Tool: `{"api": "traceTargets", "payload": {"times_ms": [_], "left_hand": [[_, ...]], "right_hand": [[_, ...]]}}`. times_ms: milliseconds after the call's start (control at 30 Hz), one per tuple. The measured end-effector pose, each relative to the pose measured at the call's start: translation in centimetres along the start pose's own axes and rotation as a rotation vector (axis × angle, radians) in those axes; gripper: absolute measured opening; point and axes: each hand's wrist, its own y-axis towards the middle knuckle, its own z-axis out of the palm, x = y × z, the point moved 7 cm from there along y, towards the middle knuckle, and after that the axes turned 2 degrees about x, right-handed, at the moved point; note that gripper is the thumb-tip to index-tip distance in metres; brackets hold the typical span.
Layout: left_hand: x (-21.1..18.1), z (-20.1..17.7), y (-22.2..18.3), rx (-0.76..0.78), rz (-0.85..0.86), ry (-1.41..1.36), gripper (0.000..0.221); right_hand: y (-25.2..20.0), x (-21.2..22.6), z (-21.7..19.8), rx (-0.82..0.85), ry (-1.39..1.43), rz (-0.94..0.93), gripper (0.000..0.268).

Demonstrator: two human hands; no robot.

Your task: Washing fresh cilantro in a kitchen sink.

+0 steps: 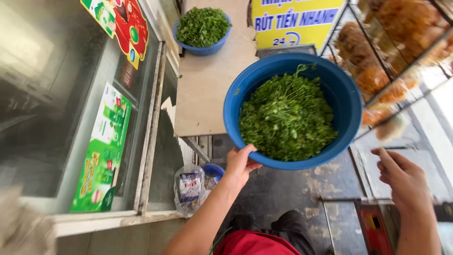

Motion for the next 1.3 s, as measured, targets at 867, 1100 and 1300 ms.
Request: {"api": "traceTargets", "payload": {"times_ms": [867,1100,1300], "left_hand": [[-24.1,29.2,69.1,-0.416,0.328,-0.597,0.015],[-35.6,26.8,82.7,-0.636,0.456,-0.638,0.017],[-39.4,22.1,87.9,-0.869,0.542,-0.666,0.027]], "right_hand": [[93.3,13.9,23.4,0.636,0.049,0.118,0.033],[114.5,24.3,38.9,0.664,0.018,-0.031,0.032],[131.3,29.9,55.9,0.809,-0.172,-0.307,0.033]]}}
